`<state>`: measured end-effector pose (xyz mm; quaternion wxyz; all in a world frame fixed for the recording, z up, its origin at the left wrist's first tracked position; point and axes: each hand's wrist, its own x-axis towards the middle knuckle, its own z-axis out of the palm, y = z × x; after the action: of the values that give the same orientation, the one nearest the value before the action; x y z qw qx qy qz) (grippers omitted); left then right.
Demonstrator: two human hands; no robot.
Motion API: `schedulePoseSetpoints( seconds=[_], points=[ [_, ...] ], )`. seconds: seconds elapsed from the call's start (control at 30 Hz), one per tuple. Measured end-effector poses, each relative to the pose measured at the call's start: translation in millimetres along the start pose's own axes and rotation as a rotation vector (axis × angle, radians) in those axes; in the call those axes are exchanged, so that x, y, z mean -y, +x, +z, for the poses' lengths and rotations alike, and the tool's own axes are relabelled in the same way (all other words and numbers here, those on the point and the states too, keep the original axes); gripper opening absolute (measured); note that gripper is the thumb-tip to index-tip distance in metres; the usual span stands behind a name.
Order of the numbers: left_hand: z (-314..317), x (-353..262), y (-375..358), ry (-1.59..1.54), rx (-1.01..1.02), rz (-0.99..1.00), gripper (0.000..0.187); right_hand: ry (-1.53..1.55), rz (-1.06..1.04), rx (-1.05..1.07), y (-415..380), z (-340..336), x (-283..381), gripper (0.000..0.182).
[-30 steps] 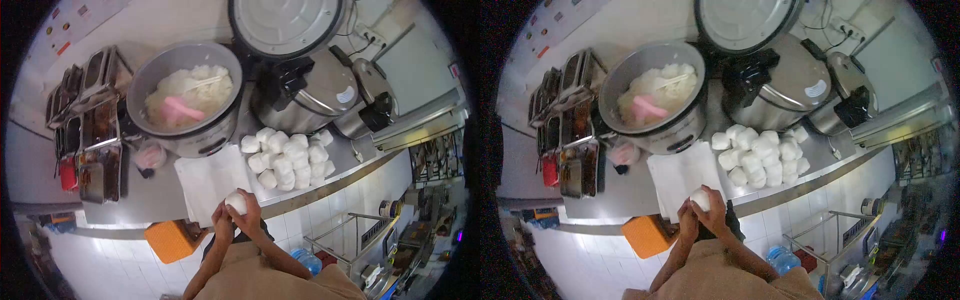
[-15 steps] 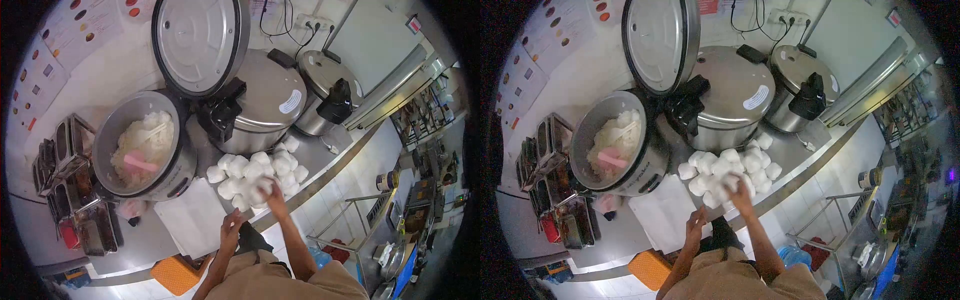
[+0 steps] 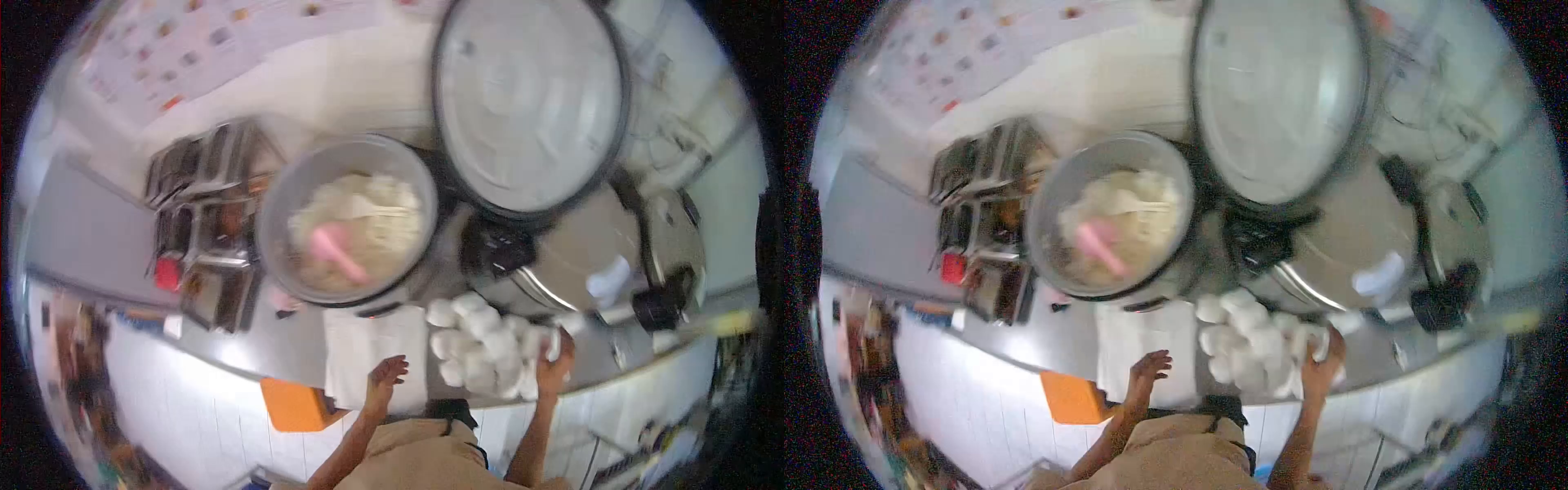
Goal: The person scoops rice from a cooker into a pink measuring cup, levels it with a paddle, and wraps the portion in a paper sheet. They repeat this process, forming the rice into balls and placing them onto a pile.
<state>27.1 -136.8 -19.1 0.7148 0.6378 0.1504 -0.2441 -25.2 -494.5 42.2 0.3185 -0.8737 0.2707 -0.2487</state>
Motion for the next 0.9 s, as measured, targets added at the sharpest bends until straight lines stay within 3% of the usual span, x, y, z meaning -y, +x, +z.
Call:
schedulePoseSetpoints(
  seconds=[0.03, 0.1, 0.23, 0.27, 0.3, 0.37, 0.43, 0.53, 0.63, 0.67, 0.73, 0.8, 0.83, 0.87, 0.9],
  points=[
    [-7.6, -11.0, -11.4, -0.003, -0.043, 0.019, 0.033, -0.158, -0.056, -0.091, -1.3, 8.2, 4.7, 0.031],
    [-19.5, -21.1, -18.8, -0.055, -0.151, 0.052, 0.030, 0.230, -0.007, 0.073, 15.3, 17.7, 70.2, 0.025],
    [-21.6, -65.3, -29.2, -0.104, -0.257, 0.199, 0.022, 0.455, -0.454, 0.491, 57.5, 74.1, 253.7, 0.016],
    [-20.1, -78.4, -26.2, -0.123, -0.247, 0.247, 0.022, 0.354, -0.511, 0.600, 69.5, 110.8, 282.0, 0.016],
    [-17.5, -92.2, -25.0, -0.137, -0.230, 0.296, 0.021, 0.229, -0.706, 0.616, 79.6, 148.6, 306.6, 0.030],
    [-12.8, -123.5, -25.3, -0.149, -0.206, 0.386, 0.018, 0.008, -0.850, 0.682, 81.3, 226.2, 335.6, 0.045],
    [-13.5, -147.6, -23.4, -0.144, -0.184, 0.461, 0.018, -0.127, -0.846, 0.704, 77.2, 314.0, 326.8, 0.051],
    [-29.3, -163.7, -20.6, -0.188, -0.217, 0.489, 0.026, -0.392, -0.862, 0.834, 92.1, 295.6, 357.6, 0.055],
    [-34.9, -185.6, -18.9, -0.359, -0.224, 0.534, 0.033, 0.003, -0.671, 0.889, 99.0, 216.6, 387.3, 0.061],
    [-34.8, -192.5, -16.4, -0.440, -0.213, 0.540, 0.035, 0.113, -0.591, 1.026, 90.3, 192.9, 395.0, 0.056],
    [-41.8, -200.2, -7.1, -0.660, 0.019, 0.357, 0.038, 0.336, -0.407, 1.271, 75.9, 159.0, 403.3, 0.049],
    [-60.4, -195.2, -0.6, -0.709, 0.316, 0.284, 0.039, 0.483, -0.288, 1.299, 93.7, 167.7, 396.0, 0.048],
    [-70.2, -190.6, -3.3, -0.653, 0.255, 0.296, 0.039, 0.558, -0.229, 1.312, 107.0, 178.0, 388.0, 0.047],
    [-78.4, -185.0, -8.3, -0.593, 0.192, 0.303, 0.039, 0.408, -0.567, 0.951, 129.1, 202.4, 376.0, 0.037],
    [-83.6, -180.2, -14.0, -0.528, 0.130, 0.310, 0.039, 0.174, -0.656, 0.792, 150.7, 228.5, 360.2, 0.033]
  ],
)
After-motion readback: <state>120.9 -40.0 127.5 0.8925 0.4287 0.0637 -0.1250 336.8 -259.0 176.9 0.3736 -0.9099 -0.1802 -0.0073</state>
